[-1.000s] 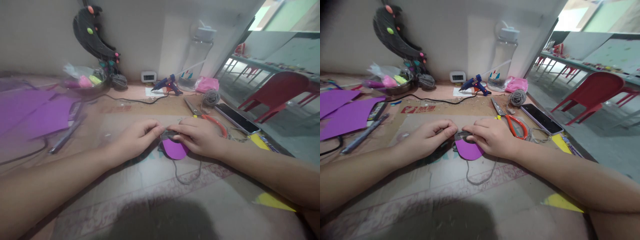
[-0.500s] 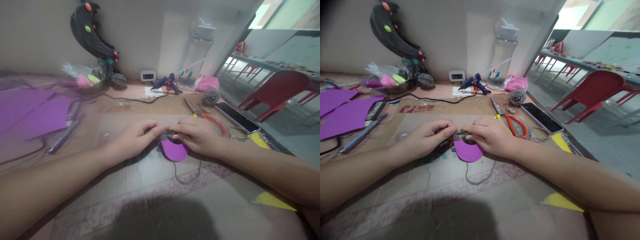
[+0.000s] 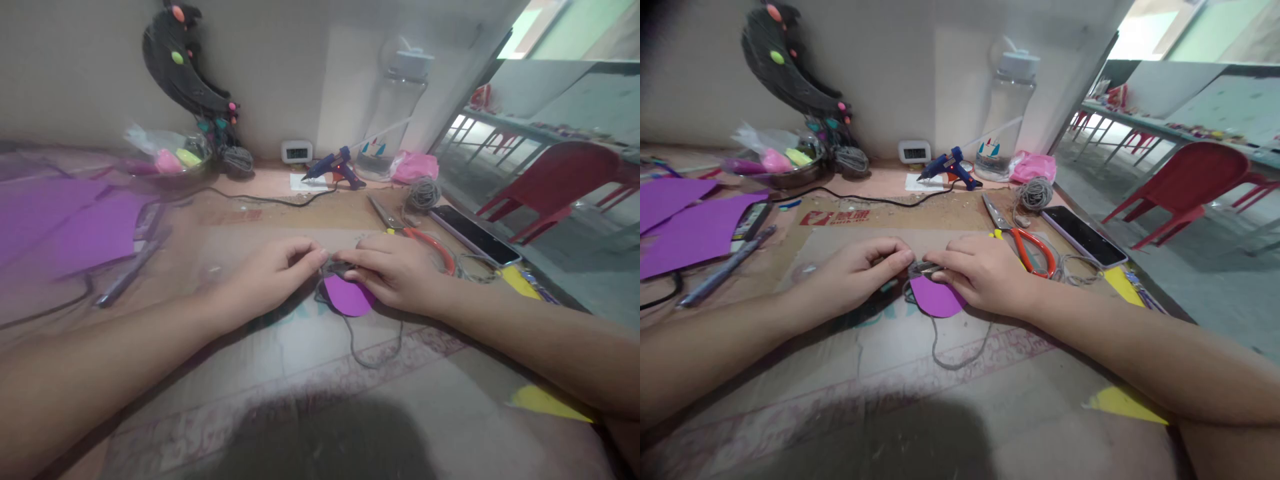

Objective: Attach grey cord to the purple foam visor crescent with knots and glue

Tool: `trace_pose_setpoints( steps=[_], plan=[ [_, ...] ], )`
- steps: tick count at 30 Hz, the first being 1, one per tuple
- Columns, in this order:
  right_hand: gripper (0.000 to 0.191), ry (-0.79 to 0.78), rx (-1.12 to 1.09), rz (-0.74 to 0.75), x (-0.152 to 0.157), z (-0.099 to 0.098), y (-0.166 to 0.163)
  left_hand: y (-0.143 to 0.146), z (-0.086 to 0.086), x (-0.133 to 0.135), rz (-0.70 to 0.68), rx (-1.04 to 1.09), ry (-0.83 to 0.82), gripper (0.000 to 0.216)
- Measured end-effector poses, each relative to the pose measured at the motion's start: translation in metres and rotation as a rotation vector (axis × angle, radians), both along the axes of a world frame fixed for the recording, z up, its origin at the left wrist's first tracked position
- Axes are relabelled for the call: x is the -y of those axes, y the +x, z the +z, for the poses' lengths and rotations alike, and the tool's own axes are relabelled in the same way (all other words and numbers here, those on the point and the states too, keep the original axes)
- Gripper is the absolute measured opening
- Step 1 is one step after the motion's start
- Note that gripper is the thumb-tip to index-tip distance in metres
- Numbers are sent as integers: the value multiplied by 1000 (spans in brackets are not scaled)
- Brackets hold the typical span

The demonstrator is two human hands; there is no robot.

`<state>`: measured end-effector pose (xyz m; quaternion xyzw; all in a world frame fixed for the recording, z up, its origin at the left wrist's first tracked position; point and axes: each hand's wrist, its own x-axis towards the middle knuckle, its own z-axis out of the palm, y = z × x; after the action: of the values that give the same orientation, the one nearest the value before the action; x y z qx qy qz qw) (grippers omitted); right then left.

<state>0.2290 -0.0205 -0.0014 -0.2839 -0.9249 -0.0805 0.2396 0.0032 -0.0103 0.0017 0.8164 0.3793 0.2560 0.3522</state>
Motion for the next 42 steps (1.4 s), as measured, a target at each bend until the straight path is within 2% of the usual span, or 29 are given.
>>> trace_pose_setpoints(
  steps=[10, 14, 19, 24, 28, 32, 38, 42],
  plan=[
    [26, 26, -5, 4, -2, -2, 0, 1, 1, -1, -2, -15, -22, 34],
    [28, -54, -32, -18, 0, 2, 1, 1, 0, -1, 3, -8, -32, 34],
    [34, -107, -223, -223, -17, 9, 15, 1, -2, -2, 25, 34, -60, 35],
    [41, -206, -258, -381, -45, 0, 28, 0, -3, -2, 16, 44, -81, 36],
    [51, -296, -184, -349, -51, -6, 28, 0, -6, -3, 17, 93, -170, 33],
    [49, -332, -148, -336, -49, -5, 26, 1, -7, -3, 9, 135, -266, 29],
    [37, -325, -76, -314, -46, -2, 22, 3, -6, -3, 32, 126, -161, 33],
    [34, -310, -51, -310, -45, -2, 22, 4, -6, -3, 30, 117, -152, 33]
  ],
)
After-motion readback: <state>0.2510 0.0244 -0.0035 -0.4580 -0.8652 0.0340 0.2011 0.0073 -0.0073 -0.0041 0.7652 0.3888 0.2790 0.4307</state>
